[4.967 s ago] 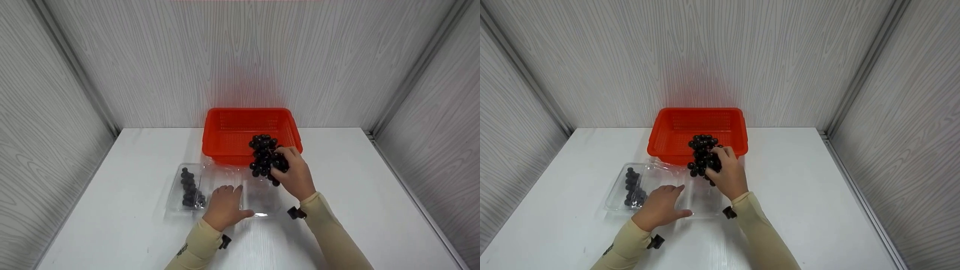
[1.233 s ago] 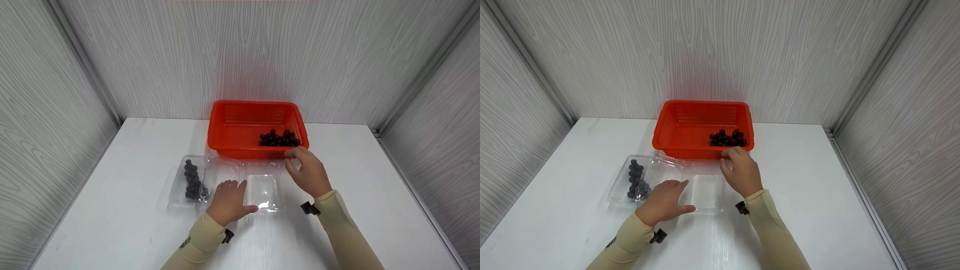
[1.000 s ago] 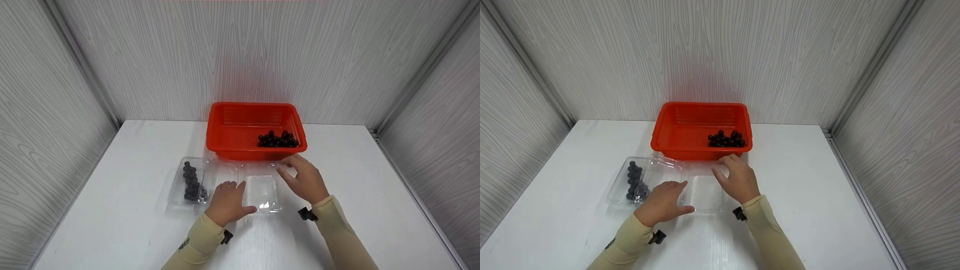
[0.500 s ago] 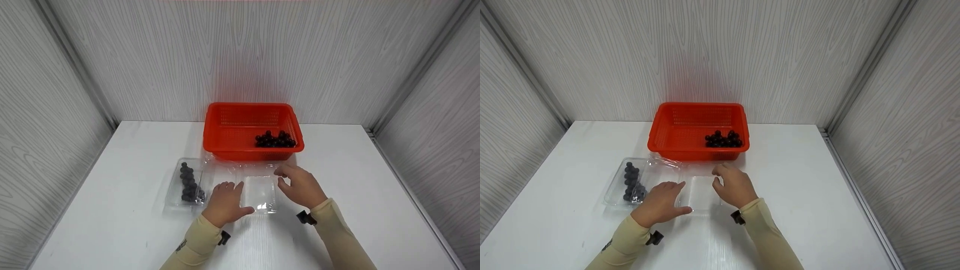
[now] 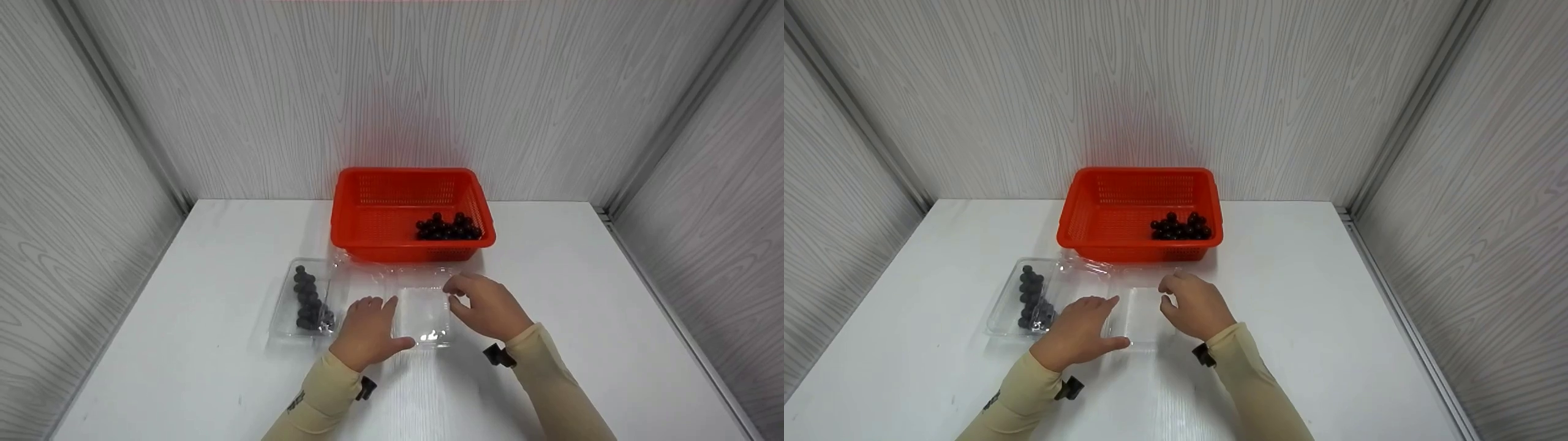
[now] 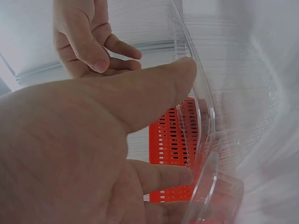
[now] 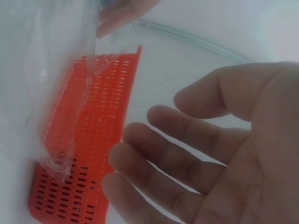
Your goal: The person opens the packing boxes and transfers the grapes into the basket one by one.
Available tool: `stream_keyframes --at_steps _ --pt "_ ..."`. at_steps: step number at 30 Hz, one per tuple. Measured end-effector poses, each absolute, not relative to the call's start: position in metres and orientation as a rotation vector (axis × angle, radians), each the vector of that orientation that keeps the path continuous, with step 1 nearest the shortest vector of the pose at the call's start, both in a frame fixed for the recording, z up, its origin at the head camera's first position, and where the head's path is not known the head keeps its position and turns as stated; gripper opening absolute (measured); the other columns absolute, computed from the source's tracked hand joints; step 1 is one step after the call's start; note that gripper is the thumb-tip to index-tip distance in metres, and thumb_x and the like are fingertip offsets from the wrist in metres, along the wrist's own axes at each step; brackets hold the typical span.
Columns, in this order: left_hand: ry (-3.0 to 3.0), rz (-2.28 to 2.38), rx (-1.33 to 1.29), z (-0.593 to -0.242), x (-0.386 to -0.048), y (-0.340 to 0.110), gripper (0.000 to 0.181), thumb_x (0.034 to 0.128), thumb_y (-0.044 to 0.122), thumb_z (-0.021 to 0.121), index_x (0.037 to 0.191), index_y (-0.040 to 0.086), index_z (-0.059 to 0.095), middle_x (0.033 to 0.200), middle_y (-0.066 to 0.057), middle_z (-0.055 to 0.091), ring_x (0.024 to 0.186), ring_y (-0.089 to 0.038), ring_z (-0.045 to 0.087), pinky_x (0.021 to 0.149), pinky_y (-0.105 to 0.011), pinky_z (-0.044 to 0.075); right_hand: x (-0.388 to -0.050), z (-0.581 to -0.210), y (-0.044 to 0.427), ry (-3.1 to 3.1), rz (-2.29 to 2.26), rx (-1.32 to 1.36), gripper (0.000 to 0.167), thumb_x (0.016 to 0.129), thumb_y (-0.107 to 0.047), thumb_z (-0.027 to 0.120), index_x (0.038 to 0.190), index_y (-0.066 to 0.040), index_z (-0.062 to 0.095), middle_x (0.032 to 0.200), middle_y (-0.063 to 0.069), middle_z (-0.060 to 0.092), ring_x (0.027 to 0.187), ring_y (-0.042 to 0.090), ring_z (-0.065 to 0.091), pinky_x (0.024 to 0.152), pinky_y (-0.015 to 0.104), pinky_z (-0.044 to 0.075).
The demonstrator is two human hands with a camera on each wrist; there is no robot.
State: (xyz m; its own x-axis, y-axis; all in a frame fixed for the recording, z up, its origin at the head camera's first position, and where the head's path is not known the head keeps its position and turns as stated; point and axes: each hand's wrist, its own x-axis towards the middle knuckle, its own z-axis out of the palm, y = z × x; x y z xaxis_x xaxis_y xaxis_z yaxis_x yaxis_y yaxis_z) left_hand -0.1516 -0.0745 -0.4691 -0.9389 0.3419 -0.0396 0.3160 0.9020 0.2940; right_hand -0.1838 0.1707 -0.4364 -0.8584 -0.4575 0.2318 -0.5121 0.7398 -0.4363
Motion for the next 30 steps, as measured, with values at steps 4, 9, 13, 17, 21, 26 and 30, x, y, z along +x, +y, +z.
stream_keyframes --at_steps 4,9,13,17,21,26,30 --pt "2.982 0.459 0.526 -0.4684 -0.1513 -0.0747 0.085 0.0872 0.055 0.076 0.147 0.0 0.052 0.134 -0.022 0.062 0.13 -0.041 0.053 0.114 -0.055 0.038 -0.1858 -0.4377 0.1729 -2.792 0.745 0.829 0.014 0.093 -0.008 0.067 0.104 -0.014 0.073 0.096 -0.002 0.07 0.092 0.023 0.068 0.084 0.042 0.058" --pt "2.982 0.474 0.528 -0.4691 -0.1508 -0.0752 0.086 0.0867 0.056 0.076 0.147 -0.001 0.052 0.133 -0.023 0.062 0.13 -0.041 0.054 0.114 -0.055 0.038 -0.1862 -0.441 0.1736 -2.783 0.719 0.859 0.012 0.093 -0.008 0.067 0.102 -0.014 0.072 0.095 -0.002 0.069 0.089 0.022 0.068 0.08 0.04 0.058" --pt "2.988 0.47 0.529 -0.4706 -0.1511 -0.0749 0.086 0.0863 0.056 0.077 0.146 -0.001 0.053 0.133 -0.022 0.062 0.129 -0.041 0.054 0.114 -0.055 0.038 -0.185 -0.4414 0.1726 -2.801 0.714 0.856 0.013 0.093 -0.009 0.067 0.103 -0.014 0.073 0.095 -0.002 0.069 0.089 0.02 0.068 0.081 0.04 0.058" --pt "2.988 0.464 0.528 -0.4718 -0.1516 -0.0747 0.087 0.0864 0.056 0.077 0.146 -0.001 0.053 0.133 -0.022 0.062 0.129 -0.041 0.054 0.114 -0.055 0.038 -0.1847 -0.4417 0.1709 -2.812 0.694 0.883 0.012 0.094 -0.01 0.068 0.104 -0.014 0.074 0.095 -0.003 0.068 0.088 0.021 0.067 0.081 0.04 0.058" --pt "2.991 0.46 0.524 -0.472 -0.1519 -0.0746 0.087 0.0862 0.056 0.077 0.146 -0.001 0.053 0.134 -0.022 0.062 0.13 -0.041 0.054 0.115 -0.055 0.038 -0.185 -0.4424 0.1699 -2.828 0.673 0.915 0.012 0.094 -0.012 0.069 0.104 -0.015 0.074 0.094 -0.004 0.068 0.089 0.02 0.066 0.082 0.039 0.058" --pt "3.0 0.455 0.53 -0.4721 -0.1516 -0.0741 0.085 0.0862 0.056 0.077 0.145 -0.001 0.054 0.134 -0.022 0.062 0.13 -0.041 0.054 0.114 -0.055 0.039 -0.1856 -0.4441 0.1695 -2.836 0.646 0.951 0.011 0.094 -0.013 0.07 0.105 -0.015 0.074 0.094 -0.004 0.068 0.089 0.017 0.066 0.083 0.038 0.058" --pt "3.012 0.459 0.539 -0.4717 -0.1515 -0.0742 0.084 0.0866 0.055 0.077 0.145 0.0 0.054 0.134 -0.022 0.062 0.129 -0.042 0.054 0.113 -0.055 0.04 -0.1856 -0.4443 0.1688 -2.841 0.642 0.968 0.011 0.094 -0.014 0.071 0.104 -0.015 0.074 0.095 -0.004 0.068 0.089 0.014 0.065 0.083 0.038 0.058"
